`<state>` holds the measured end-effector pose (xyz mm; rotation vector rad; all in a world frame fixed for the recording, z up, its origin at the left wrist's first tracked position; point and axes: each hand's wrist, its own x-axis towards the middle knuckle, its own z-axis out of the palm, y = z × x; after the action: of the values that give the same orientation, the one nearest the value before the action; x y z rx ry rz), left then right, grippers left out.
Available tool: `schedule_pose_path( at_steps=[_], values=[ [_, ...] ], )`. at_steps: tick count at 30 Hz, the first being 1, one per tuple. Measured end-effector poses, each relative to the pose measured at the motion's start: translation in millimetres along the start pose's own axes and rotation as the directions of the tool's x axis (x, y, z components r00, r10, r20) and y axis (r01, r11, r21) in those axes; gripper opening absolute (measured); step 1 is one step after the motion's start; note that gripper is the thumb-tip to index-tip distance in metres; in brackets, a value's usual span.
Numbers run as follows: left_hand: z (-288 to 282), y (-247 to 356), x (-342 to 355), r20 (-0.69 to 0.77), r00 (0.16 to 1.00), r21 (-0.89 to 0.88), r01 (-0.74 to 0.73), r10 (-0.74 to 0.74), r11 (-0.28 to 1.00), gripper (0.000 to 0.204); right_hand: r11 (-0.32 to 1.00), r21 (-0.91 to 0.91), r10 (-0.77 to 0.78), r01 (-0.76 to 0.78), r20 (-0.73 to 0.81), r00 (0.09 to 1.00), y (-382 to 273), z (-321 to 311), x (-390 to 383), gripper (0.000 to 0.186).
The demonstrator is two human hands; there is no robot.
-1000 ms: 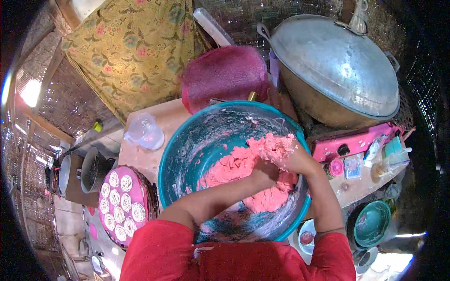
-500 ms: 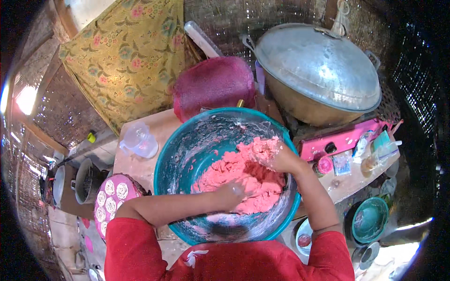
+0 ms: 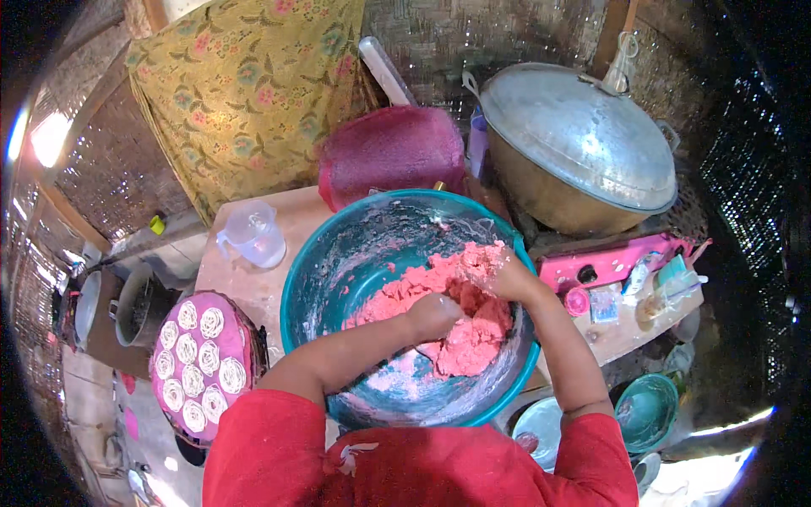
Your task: The person kneads a pink dough mixture by hand in a large basin, repeatedly folding and pressing the mixture to incorporate white powder.
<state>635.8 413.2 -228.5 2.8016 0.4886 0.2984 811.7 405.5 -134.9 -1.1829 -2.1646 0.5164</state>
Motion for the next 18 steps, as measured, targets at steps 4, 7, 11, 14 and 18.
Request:
schedule_pose_path(
  at_steps=[4, 7, 11, 14, 18],
  values=[
    [-16.1, 14.4, 2.2, 0.005, 0.991, 0.088, 0.131, -0.132, 0.987, 0.017, 0.995, -0.087, 0.054, -0.056, -0.035, 0.998, 7.5, 8.6, 4.4, 0.018],
    [-30.8, 16.4, -10.1, 0.202, 0.973, 0.077, 0.096, -0.110, 0.992, 0.024, 0.995, -0.084, 0.034, -0.046, -0.139, 0.990, -1.1, 14.8, 4.1, 0.018],
    [-139.0, 52.9, -39.5, 0.547, 0.829, 0.014, 0.134, -0.120, 0.991, 0.060, 0.931, -0.314, 0.216, -0.185, 0.067, 0.974, -26.4, 3.5, -8.0, 0.030],
    [-150.1, 28.3, -50.3, 0.370, 0.907, -0.195, 0.286, -0.200, 0.938, 0.060, 0.906, -0.241, 0.403, -0.349, 0.235, 0.885, 7.1, 24.2, -20.9, 0.035],
    [-123.9, -20.7, -51.5, 0.112, 0.954, -0.107, 0.290, -0.279, 0.951, 0.038, 0.896, -0.329, 0.390, -0.299, 0.259, 0.884, 46.4, 59.4, 17.0, 0.037]
  ],
)
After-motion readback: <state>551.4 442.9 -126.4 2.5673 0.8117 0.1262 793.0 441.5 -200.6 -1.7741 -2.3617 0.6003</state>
